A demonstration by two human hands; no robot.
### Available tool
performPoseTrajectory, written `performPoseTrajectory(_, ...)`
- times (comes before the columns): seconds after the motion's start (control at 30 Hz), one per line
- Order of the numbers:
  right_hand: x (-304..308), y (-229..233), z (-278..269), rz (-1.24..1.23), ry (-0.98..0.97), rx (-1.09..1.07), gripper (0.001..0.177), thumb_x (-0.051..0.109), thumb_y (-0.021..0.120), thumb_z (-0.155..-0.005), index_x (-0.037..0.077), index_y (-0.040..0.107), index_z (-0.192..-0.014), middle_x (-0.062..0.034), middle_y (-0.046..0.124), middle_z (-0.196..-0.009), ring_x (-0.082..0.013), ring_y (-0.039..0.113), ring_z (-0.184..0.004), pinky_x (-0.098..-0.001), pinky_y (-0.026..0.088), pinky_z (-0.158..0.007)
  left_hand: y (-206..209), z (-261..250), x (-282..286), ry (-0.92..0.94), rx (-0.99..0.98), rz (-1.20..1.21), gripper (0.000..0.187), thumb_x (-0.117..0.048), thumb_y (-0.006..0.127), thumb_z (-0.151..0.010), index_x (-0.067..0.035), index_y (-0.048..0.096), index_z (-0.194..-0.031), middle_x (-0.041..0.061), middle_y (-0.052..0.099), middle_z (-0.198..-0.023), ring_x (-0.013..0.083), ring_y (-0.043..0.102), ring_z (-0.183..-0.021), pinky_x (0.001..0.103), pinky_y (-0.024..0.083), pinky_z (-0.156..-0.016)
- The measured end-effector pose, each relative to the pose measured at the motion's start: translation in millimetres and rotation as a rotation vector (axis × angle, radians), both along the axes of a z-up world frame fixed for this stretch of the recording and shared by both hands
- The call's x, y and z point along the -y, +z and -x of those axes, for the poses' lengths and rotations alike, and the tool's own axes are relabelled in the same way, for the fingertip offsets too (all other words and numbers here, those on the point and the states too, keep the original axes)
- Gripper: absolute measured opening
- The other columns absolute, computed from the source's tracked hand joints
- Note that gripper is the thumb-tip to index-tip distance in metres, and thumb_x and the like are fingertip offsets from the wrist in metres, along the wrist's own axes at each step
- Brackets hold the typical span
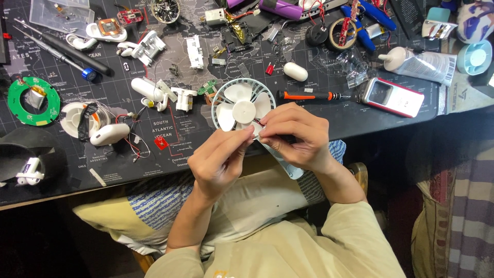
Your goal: Repairing or assembling a small portable electronic fan by connecting wires and fitting components into the housing.
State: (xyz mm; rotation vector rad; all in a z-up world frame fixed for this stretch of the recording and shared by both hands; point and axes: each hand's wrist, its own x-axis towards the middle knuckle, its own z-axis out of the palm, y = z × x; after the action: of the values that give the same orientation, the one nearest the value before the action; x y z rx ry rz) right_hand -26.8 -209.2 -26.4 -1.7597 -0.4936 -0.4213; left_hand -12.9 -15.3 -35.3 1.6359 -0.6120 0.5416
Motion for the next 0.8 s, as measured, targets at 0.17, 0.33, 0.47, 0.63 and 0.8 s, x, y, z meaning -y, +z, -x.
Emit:
performPoseTrajectory(0.17, 1, -3, 0, 0.004, -0.006, 0.004, 0.004, -0.005, 0.084, -0.095, -0.002, 0.082, -0.095, -0.0154, 0.077, -0.087, -0.0387, 0.079, -0.085, -0.0467, 0.067, -0.080, -3, 4, 0, -0.031, -0.069, 0.052, 0.007, 0.005, 0.081, -0.098, 0.004, 0.077, -0.104, 0.011, 0.082, -0.083, 0.0193, 0.065, -0.055, 0.027, 0.058, -0.054)
performPoseTrajectory(0.33, 1, -4, 0, 0.012, 0.000, 0.017, 0.005, -0.005, 0.085, -0.094, -0.002, 0.082, -0.094, -0.0157, 0.077, -0.087, -0.0385, 0.080, -0.086, -0.0473, 0.067, -0.080, 2, 2, 0, -0.039, -0.063, 0.037, 0.006, 0.007, 0.082, -0.097, 0.001, 0.080, -0.097, 0.011, 0.083, -0.084, 0.0209, 0.069, -0.056, 0.029, 0.059, -0.055)
performPoseTrajectory(0.47, 1, -3, 0, 0.018, -0.006, 0.026, 0.004, -0.006, 0.085, -0.094, -0.002, 0.082, -0.094, -0.0162, 0.077, -0.087, -0.0384, 0.079, -0.085, -0.0474, 0.067, -0.080, 6, 1, 0, -0.028, -0.049, 0.003, 0.008, 0.006, 0.082, -0.097, -0.002, 0.083, -0.096, 0.009, 0.083, -0.084, 0.0205, 0.069, -0.056, 0.029, 0.059, -0.055)
performPoseTrajectory(0.63, -1, -7, 0, 0.019, -0.024, 0.048, 0.004, -0.006, 0.085, -0.094, -0.002, 0.083, -0.094, -0.0162, 0.077, -0.087, -0.0382, 0.079, -0.084, -0.0480, 0.068, -0.078, 9, 1, 0, -0.024, -0.042, -0.022, 0.009, 0.007, 0.082, -0.097, -0.002, 0.085, -0.097, 0.009, 0.084, -0.085, 0.0200, 0.068, -0.057, 0.029, 0.059, -0.055)
performPoseTrajectory(0.8, -3, -9, 2, 0.017, -0.053, 0.079, 0.005, -0.005, 0.083, -0.096, -0.002, 0.084, -0.093, -0.0161, 0.076, -0.086, -0.0392, 0.079, -0.084, -0.0492, 0.068, -0.078, 12, -1, 0, -0.010, 0.020, -0.075, 0.010, 0.008, 0.083, -0.095, -0.002, 0.086, -0.096, 0.010, 0.084, -0.085, 0.0193, 0.068, -0.057, 0.028, 0.059, -0.055)
